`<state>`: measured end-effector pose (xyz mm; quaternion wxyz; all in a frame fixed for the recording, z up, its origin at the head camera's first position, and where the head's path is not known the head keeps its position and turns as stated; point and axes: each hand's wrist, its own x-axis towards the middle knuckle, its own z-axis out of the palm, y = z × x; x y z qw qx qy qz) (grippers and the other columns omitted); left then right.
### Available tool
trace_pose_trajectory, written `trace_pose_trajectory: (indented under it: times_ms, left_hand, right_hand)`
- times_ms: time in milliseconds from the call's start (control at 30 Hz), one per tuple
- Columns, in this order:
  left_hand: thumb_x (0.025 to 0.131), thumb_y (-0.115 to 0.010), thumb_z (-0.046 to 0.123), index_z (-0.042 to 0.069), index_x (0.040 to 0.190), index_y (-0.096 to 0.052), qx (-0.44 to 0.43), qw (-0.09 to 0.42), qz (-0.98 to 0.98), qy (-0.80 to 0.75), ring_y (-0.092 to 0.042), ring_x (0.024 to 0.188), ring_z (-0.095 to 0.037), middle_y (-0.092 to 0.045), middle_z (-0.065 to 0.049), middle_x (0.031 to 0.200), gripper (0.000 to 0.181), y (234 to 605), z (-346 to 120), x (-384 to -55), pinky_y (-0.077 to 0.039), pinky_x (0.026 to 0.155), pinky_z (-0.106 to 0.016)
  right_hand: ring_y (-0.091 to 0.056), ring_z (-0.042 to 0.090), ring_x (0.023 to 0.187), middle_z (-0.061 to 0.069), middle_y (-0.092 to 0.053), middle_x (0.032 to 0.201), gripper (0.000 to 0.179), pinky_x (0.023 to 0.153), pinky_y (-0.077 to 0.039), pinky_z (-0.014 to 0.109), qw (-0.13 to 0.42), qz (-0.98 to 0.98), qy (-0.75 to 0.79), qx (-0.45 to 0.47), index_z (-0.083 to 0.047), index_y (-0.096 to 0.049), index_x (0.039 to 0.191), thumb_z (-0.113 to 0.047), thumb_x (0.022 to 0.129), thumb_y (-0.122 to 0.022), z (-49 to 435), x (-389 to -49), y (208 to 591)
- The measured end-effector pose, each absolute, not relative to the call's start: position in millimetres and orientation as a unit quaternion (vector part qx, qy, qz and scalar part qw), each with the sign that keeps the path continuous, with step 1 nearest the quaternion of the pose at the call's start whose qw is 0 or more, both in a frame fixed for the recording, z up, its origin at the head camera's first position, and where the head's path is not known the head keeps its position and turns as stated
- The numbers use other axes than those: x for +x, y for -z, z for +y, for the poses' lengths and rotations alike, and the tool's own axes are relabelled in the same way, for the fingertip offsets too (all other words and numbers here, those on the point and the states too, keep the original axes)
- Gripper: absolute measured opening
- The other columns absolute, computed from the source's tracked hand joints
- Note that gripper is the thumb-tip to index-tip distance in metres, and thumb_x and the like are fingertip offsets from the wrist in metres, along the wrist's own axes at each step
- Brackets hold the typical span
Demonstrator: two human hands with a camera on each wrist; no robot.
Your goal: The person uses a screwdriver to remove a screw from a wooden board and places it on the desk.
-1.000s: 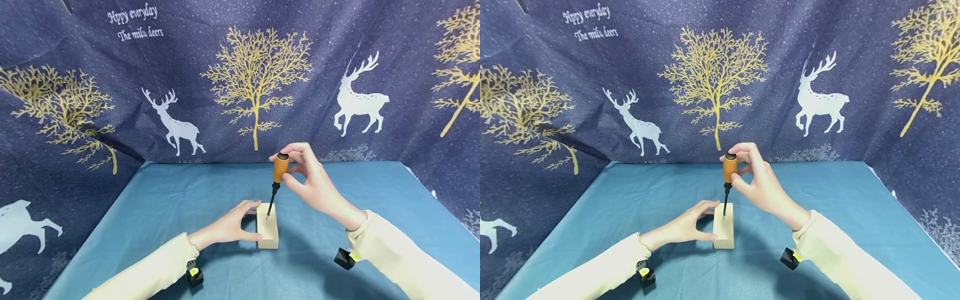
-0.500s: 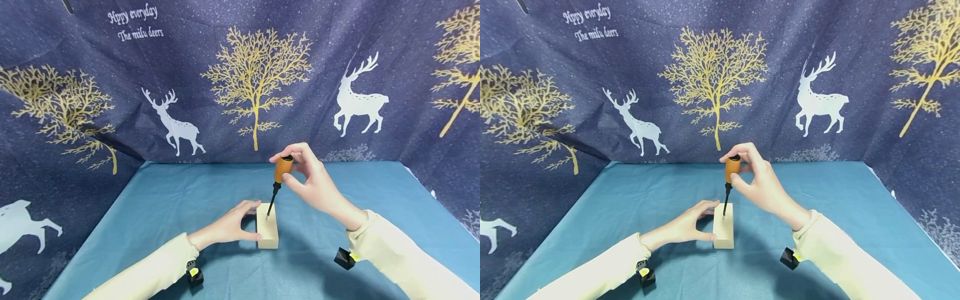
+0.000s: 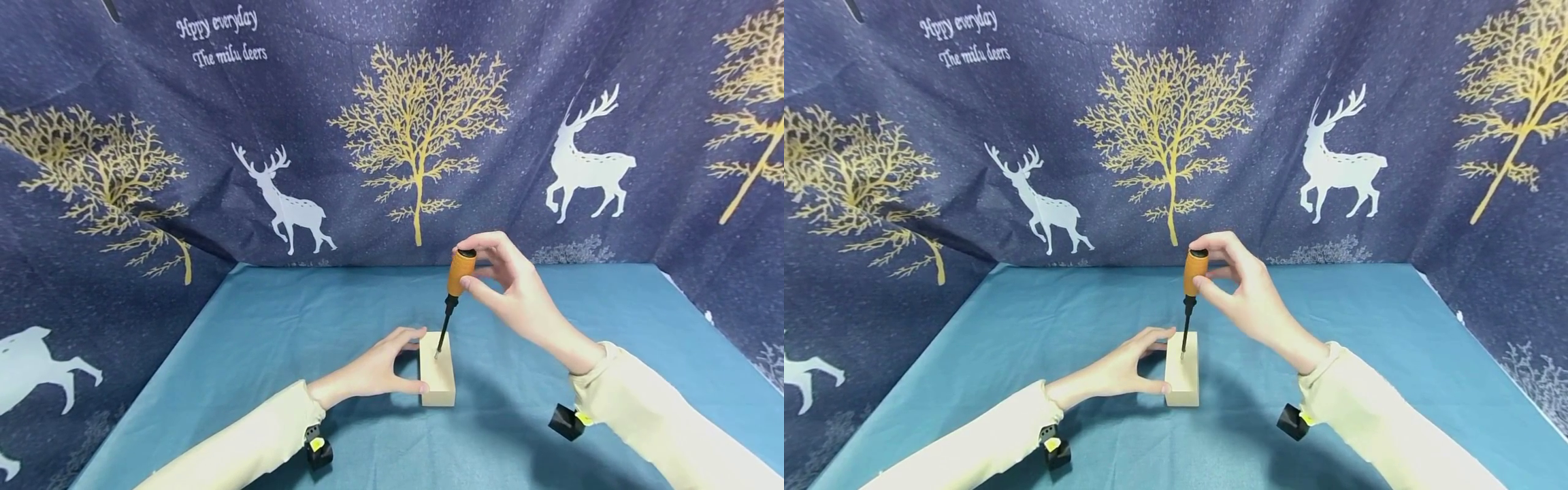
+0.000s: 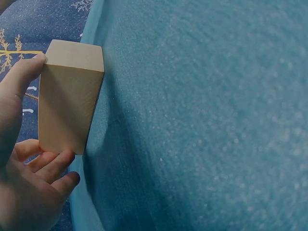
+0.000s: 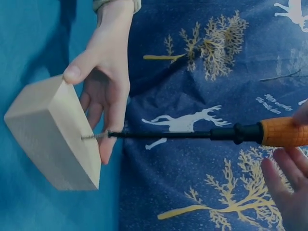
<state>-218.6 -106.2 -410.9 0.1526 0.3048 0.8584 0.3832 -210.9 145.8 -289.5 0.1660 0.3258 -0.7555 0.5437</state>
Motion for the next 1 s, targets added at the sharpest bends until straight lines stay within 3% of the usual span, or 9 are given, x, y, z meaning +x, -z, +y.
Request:
trace_pose_trajectory:
  times_ms: [167, 333, 433, 700, 1000]
  left_hand:
    - [0.084, -0.078, 0.042, 0.018, 0.155, -0.032, 0.303, 0.153, 0.859, -0.384, -0.049, 0.138, -0.016, -0.036, 0.000, 0.155, 0.088, 411.4, -106.5, -219.4, -0.038, 0.118, -0.040]
    - [0.083, -0.079, 0.042, 0.019, 0.154, -0.033, 0.306, 0.149, 0.859, -0.382, -0.050, 0.137, -0.016, -0.036, 0.000, 0.155, 0.087, 412.4, -106.7, -219.5, -0.038, 0.118, -0.041]
    - [0.083, -0.079, 0.042, 0.018, 0.154, -0.033, 0.308, 0.146, 0.859, -0.383, -0.051, 0.137, -0.017, -0.037, -0.002, 0.155, 0.087, 412.4, -106.7, -219.3, -0.038, 0.118, -0.042]
    - [0.085, -0.078, 0.039, 0.014, 0.154, -0.032, 0.316, 0.146, 0.851, -0.393, -0.051, 0.137, -0.020, -0.037, -0.005, 0.153, 0.087, 410.3, -106.7, -218.9, -0.039, 0.117, -0.043]
    - [0.085, -0.078, 0.039, 0.014, 0.154, -0.032, 0.311, 0.149, 0.853, -0.392, -0.050, 0.137, -0.020, -0.037, -0.005, 0.154, 0.087, 410.2, -106.6, -218.1, -0.039, 0.117, -0.044]
  right_hand:
    - [-0.059, 0.005, 0.103, -0.008, -0.057, 0.123, 0.045, 0.081, -0.056, 0.019, 0.174, -0.774, -0.530, 0.299, -0.007, -0.051, 0.127, 0.000, 0.088, -0.072, 146.1, -209.5, 287.1]
    - [-0.064, 0.007, 0.109, 0.009, -0.065, 0.117, 0.042, 0.089, -0.055, 0.021, 0.142, -0.752, -0.556, 0.325, -0.002, -0.044, 0.128, 0.008, 0.091, -0.062, 146.6, -209.8, 286.9]
    - [-0.062, 0.009, 0.109, 0.012, -0.063, 0.119, 0.041, 0.089, -0.055, 0.021, 0.147, -0.752, -0.549, 0.334, -0.004, -0.046, 0.127, 0.011, 0.091, -0.059, 147.3, -209.0, 287.2]
    - [-0.059, 0.004, 0.084, -0.001, -0.059, 0.115, 0.052, 0.071, -0.054, 0.017, 0.207, -0.808, -0.463, 0.301, -0.012, -0.051, 0.128, -0.004, 0.084, -0.078, 147.7, -204.1, 286.4]
    - [-0.063, 0.004, 0.108, 0.002, -0.060, 0.129, 0.046, 0.089, -0.058, 0.023, 0.151, -0.782, -0.486, 0.361, -0.014, -0.055, 0.133, 0.008, 0.093, -0.058, 150.0, -204.9, 282.7]
